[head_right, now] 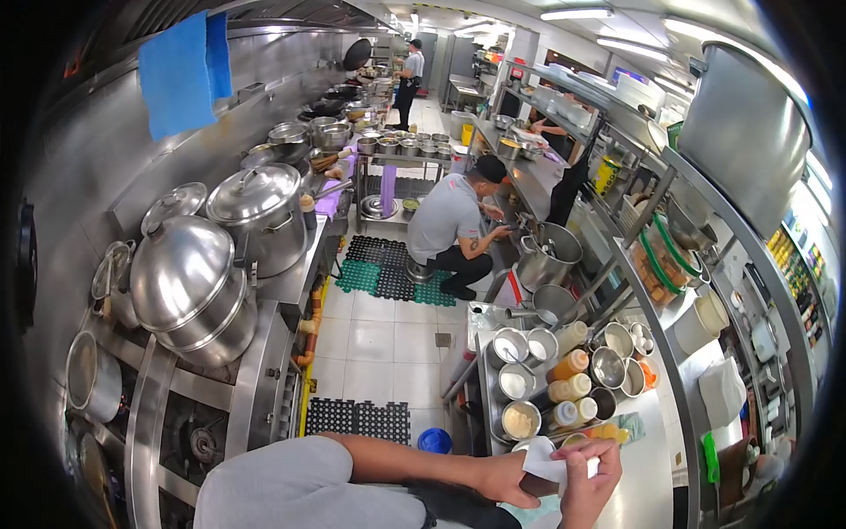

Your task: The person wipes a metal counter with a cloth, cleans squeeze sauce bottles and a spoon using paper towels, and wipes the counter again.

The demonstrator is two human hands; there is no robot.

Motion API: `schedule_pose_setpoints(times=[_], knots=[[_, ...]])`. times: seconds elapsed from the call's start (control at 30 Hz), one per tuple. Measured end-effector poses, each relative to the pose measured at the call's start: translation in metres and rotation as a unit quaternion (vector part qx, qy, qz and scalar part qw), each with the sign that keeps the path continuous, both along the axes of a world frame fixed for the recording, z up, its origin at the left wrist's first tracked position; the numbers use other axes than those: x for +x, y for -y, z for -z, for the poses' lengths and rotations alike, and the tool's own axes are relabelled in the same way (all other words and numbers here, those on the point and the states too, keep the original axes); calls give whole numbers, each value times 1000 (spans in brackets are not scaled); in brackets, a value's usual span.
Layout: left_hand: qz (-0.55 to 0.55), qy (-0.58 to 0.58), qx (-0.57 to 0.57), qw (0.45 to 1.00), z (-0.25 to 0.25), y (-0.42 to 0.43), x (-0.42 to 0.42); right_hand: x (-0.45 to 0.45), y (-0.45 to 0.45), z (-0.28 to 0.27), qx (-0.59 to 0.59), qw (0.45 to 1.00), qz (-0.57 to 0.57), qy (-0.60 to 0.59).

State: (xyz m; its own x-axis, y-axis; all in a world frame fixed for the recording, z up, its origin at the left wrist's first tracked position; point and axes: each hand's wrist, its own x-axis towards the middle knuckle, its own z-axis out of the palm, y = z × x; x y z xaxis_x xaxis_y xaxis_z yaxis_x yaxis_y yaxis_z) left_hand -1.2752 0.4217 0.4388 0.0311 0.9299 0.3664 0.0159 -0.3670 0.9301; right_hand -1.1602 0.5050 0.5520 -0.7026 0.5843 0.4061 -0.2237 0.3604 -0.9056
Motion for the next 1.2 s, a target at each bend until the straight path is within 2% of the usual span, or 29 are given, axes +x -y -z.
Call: schedule_pose_setpoints(times=[0.1, 0.13, 0.2, 0.27, 0.3, 0.37, 0.4, 0.47, 0.53, 0.57, 0.6, 0.63, 0.67, 0.7, 0.73, 0.8, 0.83, 0.9, 0.97, 1.0, 1.03, 1.1, 1.13, 1.2], knots=[[114, 74, -91, 986, 13, -13, -1, 1, 10, -3, -110, 993, -12, -50], [157, 50, -138, 977, 15, -17, -5, 4, 4, 3, -144, 985, -74, -62], [238, 3, -231, 943, -7, -13, -19, 14, 2, 6, -127, 987, -90, -37], [163, -73, -220, 959, -6, -14, -14, 22, -9, 6, -87, 990, -109, 4], [124, -111, -213, 963, -7, -13, -12, 22, -9, 8, -97, 992, -82, -6], [87, -70, -181, 977, -27, -3, -8, 17, -1, 5, -116, 992, -30, -26], [68, -50, -163, 983, -37, 1, -8, 13, 9, -1, -90, 995, 32, -12], [-60, -98, -88, 989, -31, -7, -5, 5, 14, 2, -6, 992, 123, 8], [-167, -149, -40, 974, -29, -9, -3, 6, 7, 19, 54, 979, 196, 30], [-192, -166, -60, 965, -20, -15, -3, 1, 12, 16, 27, 977, 209, 30], [-182, -194, -113, 957, -28, -14, -6, 2, -1, 28, -73, 972, 221, -21], [-167, -182, -119, 962, -48, -8, -10, -6, -2, 18, -199, 948, 227, -105], [-156, -184, -116, 964, -38, -13, -11, 4, -19, 20, -262, 931, 189, -172], [-159, -128, -96, 974, -27, -16, -8, 13, -33, 19, -227, 923, 234, -205], [-152, -100, -70, 981, -38, -11, -10, 21, -48, 18, -189, 911, 281, -234], [-160, -82, -45, 983, -37, -11, -10, 35, -61, 3, -124, 926, 274, -230], [-159, -80, -39, 983, -40, -12, -10, 35, -53, -6, -134, 936, 228, -234], [-148, -70, -64, 984, -46, -15, -7, 34, -39, -1, -105, 967, 153, -173], [-163, -91, -64, 980, -51, -19, 0, 17, -18, 30, -153, 969, 125, -149], [-170, -101, -64, 978, -51, -21, 4, 14, -1, 26, -84, 981, 147, -97], [-157, -124, -41, 979, -51, -23, 4, 16, 8, 19, -15, 985, 169, -44], [-130, -171, 5, 977, -45, -28, 1, 27, 3, 15, -53, 991, 102, -69], [-75, -134, -58, 987, -38, -30, 0, 32, 2, 14, -73, 992, 68, -81], [13, -44, -58, 997, -45, -29, 5, 42, 0, 11, -69, 990, 18, -121]])
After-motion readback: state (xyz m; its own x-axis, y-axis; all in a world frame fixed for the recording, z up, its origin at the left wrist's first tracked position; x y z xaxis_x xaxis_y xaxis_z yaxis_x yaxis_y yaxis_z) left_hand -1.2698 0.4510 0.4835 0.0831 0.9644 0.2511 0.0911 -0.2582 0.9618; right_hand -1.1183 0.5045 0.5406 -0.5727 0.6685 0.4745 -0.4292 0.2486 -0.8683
